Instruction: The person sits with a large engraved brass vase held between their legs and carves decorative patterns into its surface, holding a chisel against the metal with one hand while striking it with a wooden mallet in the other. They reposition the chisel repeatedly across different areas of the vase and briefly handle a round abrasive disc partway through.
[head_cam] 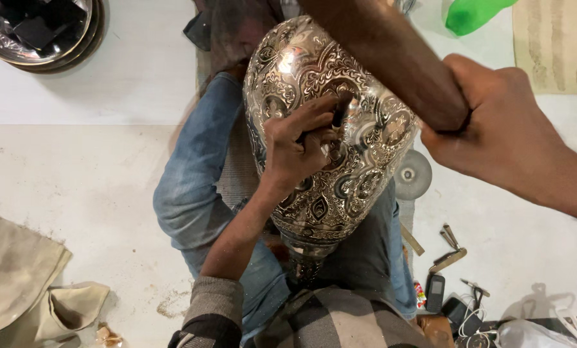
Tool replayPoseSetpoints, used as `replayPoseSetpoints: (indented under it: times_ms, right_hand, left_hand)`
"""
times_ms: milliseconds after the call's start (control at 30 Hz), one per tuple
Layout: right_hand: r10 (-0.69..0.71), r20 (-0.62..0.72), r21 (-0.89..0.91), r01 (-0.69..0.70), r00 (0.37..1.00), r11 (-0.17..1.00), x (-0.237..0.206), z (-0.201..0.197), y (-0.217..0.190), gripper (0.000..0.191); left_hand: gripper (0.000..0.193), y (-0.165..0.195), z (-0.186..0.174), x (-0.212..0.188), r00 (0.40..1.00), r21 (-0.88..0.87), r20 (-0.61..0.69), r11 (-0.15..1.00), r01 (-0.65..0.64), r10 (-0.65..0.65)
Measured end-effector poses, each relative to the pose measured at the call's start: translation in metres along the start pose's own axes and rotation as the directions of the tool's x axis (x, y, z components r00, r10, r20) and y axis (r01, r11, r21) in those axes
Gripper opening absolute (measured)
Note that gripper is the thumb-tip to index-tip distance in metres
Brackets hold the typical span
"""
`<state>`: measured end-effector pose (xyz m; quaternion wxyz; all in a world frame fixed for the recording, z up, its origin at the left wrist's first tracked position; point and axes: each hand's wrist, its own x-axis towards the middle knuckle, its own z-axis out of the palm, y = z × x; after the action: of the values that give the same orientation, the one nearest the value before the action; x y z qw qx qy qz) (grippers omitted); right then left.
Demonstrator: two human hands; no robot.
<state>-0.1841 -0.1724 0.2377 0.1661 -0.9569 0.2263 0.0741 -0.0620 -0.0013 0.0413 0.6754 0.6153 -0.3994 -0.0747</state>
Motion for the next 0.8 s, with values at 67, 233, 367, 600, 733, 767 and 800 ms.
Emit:
replayPoseSetpoints:
  times_ms: [67,233,367,600,733,767,800]
  right_hand:
    - [0.068,0.129,-0.304,-0.026,0.989,0.952,0.001,-0.001,0.0,0.035]
    - [-0.003,0.087,-0.087,0.01,0.996,0.996,0.0,-0.002,0.001,0.032]
    - [0.022,0.1,-0.153,-0.007,0.995,0.988,-0.004,0.0,0.011,0.031]
    - [-0.033,0.135,-0.237,0.065,0.99,0.969,-0.002,0.006,0.032,0.033]
    - [0.012,0.077,-0.147,-0.001,0.997,0.989,-0.002,0.005,0.034,0.033]
    - [0.053,0.147,-0.269,-0.012,0.988,0.963,-0.003,0.005,0.033,0.034]
    - [0.103,0.205,-0.389,-0.016,0.973,0.921,-0.003,0.004,0.032,0.035]
  left_hand:
    - [0.045,0.0,0.0,0.0,1.0,0.006,0.008,1.0,-0.002,0.002]
    - [0.053,0.001,0.0,0.0,1.0,-0.003,0.005,1.0,0.014,-0.014]
    - [0.059,0.001,0.0,0.001,0.997,-0.008,0.037,0.998,0.066,-0.066]
    - [0.059,0.0,0.002,0.003,0.999,-0.028,0.045,1.0,0.007,-0.006]
    - [0.057,0.0,0.004,0.003,0.999,-0.069,0.044,0.998,0.002,0.001]
    - [0.058,-0.001,0.004,0.003,0.997,-0.072,0.066,0.997,0.037,-0.032]
    - [0.059,-0.001,0.004,0.004,0.994,-0.074,0.087,0.995,0.066,-0.059]
